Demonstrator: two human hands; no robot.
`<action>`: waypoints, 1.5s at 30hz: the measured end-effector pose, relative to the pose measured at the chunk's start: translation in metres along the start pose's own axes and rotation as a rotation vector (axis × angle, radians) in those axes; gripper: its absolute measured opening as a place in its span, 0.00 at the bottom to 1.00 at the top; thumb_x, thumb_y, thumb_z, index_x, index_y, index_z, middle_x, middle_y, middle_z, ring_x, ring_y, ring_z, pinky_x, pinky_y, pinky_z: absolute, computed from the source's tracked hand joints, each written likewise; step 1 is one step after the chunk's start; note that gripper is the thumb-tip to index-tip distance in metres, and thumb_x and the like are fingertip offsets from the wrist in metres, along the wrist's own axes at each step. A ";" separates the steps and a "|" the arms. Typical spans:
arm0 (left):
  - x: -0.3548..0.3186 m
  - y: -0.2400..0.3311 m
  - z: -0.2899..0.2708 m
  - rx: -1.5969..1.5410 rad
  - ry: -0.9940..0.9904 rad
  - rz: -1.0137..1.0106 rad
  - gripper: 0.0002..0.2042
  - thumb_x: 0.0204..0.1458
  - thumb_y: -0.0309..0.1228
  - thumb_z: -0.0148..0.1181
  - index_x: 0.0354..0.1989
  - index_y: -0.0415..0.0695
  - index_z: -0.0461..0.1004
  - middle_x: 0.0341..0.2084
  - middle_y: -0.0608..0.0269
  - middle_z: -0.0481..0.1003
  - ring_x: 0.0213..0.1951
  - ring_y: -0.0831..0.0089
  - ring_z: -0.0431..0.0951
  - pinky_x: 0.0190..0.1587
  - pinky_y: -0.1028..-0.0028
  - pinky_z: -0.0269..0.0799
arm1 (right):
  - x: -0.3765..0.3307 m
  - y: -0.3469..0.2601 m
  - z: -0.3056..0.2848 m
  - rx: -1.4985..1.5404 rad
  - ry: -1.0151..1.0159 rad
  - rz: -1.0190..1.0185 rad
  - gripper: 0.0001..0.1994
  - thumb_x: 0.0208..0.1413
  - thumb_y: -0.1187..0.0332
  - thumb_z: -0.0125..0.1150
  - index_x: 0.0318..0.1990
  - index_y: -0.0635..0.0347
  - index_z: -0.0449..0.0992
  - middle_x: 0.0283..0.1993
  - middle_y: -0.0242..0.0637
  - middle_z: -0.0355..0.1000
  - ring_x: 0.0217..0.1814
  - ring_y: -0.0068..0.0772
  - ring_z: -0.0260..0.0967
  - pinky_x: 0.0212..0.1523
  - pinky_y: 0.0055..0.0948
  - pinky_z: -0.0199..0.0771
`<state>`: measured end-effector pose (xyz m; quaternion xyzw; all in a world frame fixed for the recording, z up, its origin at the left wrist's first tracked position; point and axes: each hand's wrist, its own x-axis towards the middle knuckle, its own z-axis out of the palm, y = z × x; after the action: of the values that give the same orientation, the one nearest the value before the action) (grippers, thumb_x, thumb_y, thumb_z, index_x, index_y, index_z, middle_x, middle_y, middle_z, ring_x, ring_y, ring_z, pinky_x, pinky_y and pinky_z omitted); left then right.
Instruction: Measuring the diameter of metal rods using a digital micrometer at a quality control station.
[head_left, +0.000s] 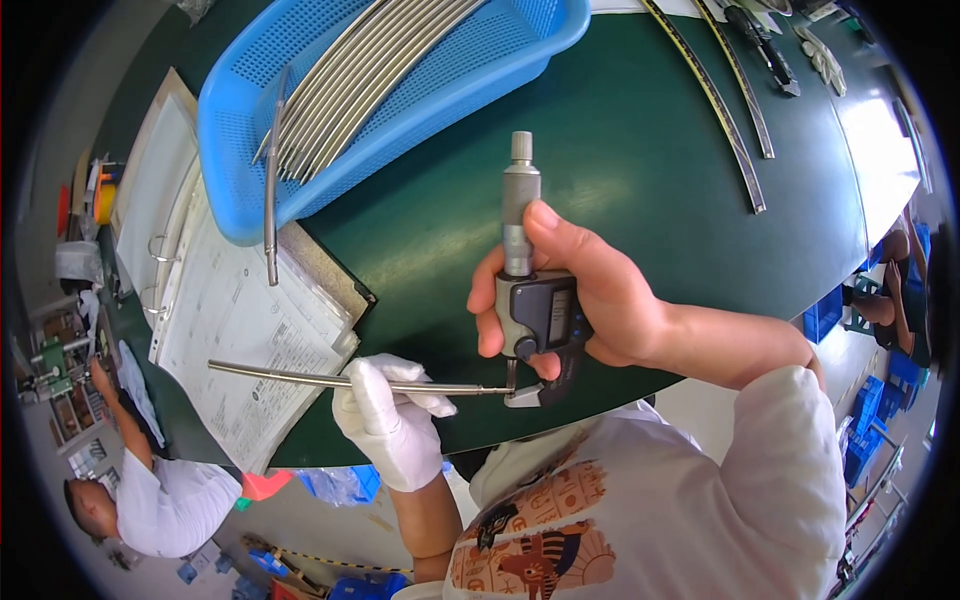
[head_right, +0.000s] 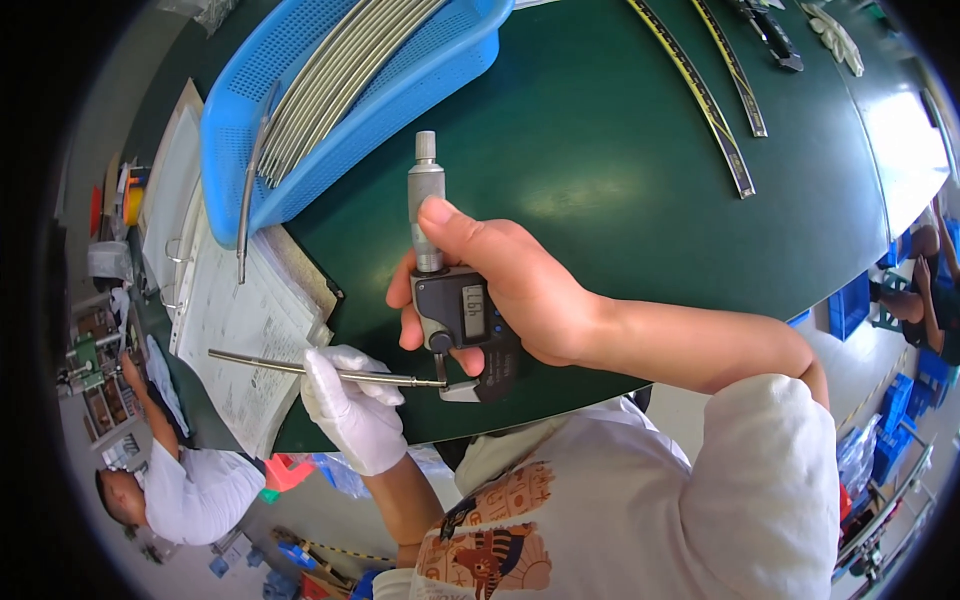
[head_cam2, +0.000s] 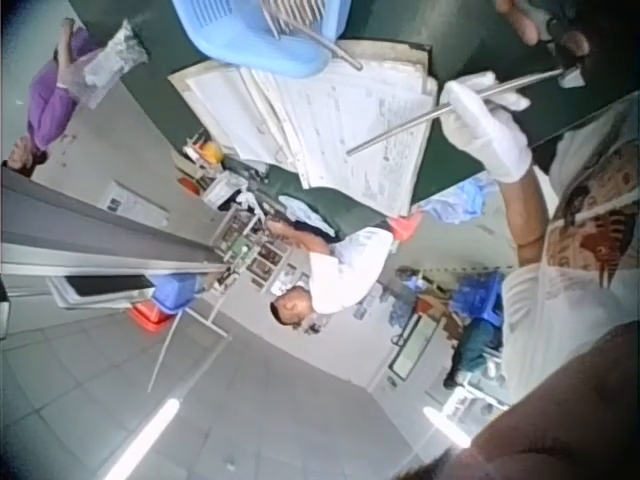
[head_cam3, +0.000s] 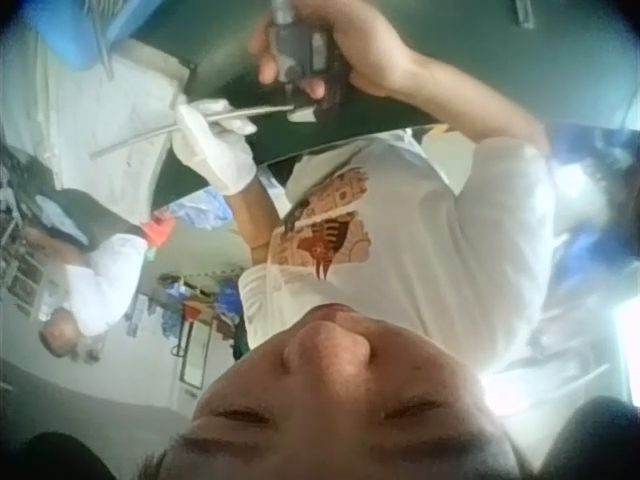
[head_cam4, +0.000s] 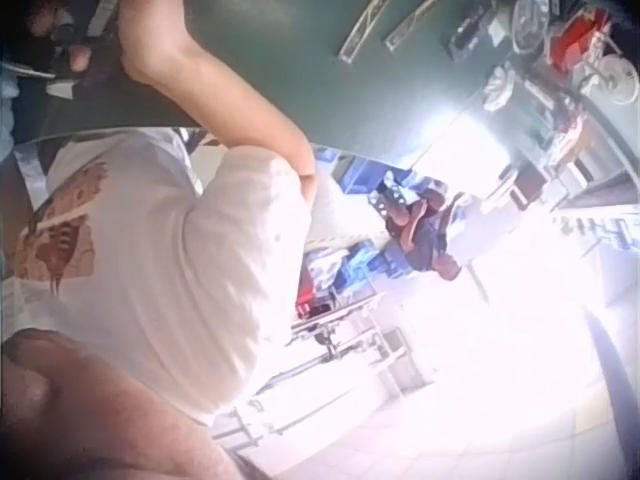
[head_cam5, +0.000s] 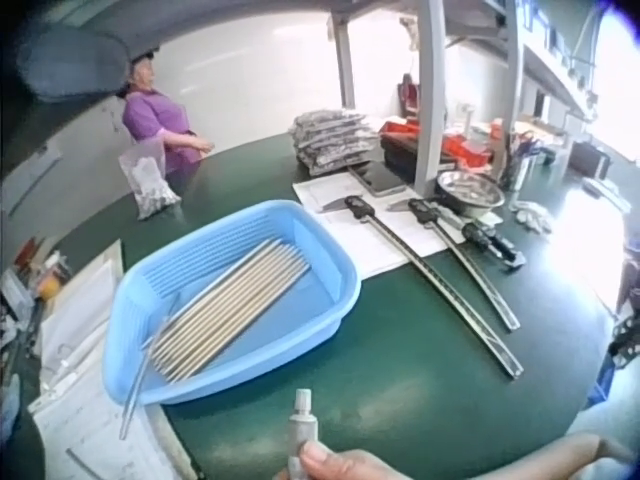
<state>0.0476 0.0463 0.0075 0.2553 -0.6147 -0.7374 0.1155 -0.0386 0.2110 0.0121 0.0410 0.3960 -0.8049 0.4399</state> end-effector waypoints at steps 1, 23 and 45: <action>0.000 0.000 0.000 0.003 0.014 0.003 0.19 0.55 0.40 0.42 0.20 0.35 0.65 0.10 0.59 0.64 0.08 0.75 0.64 0.11 0.79 0.63 | 0.000 0.000 0.000 0.000 -0.012 0.007 0.31 0.54 0.43 0.30 0.30 0.66 0.69 0.22 0.39 0.69 0.12 0.25 0.59 0.16 0.21 0.62; -0.002 0.000 0.002 0.014 -0.005 -0.006 0.19 0.55 0.38 0.43 0.21 0.34 0.65 0.11 0.58 0.65 0.08 0.75 0.64 0.11 0.79 0.63 | 0.001 0.001 0.000 0.074 -0.039 0.013 0.33 0.55 0.43 0.25 0.32 0.66 0.69 0.23 0.39 0.69 0.12 0.25 0.59 0.17 0.21 0.63; 0.006 0.000 0.002 -0.230 0.058 0.018 0.16 0.56 0.39 0.39 0.21 0.42 0.63 0.08 0.70 0.55 0.08 0.83 0.51 0.09 0.83 0.47 | 0.000 0.001 -0.002 -0.005 -0.019 0.019 0.32 0.56 0.44 0.26 0.31 0.68 0.68 0.22 0.40 0.69 0.11 0.25 0.59 0.16 0.20 0.62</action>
<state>0.0420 0.0452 0.0061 0.2562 -0.5245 -0.7943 0.1684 -0.0390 0.2120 0.0102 0.0359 0.3936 -0.8000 0.4515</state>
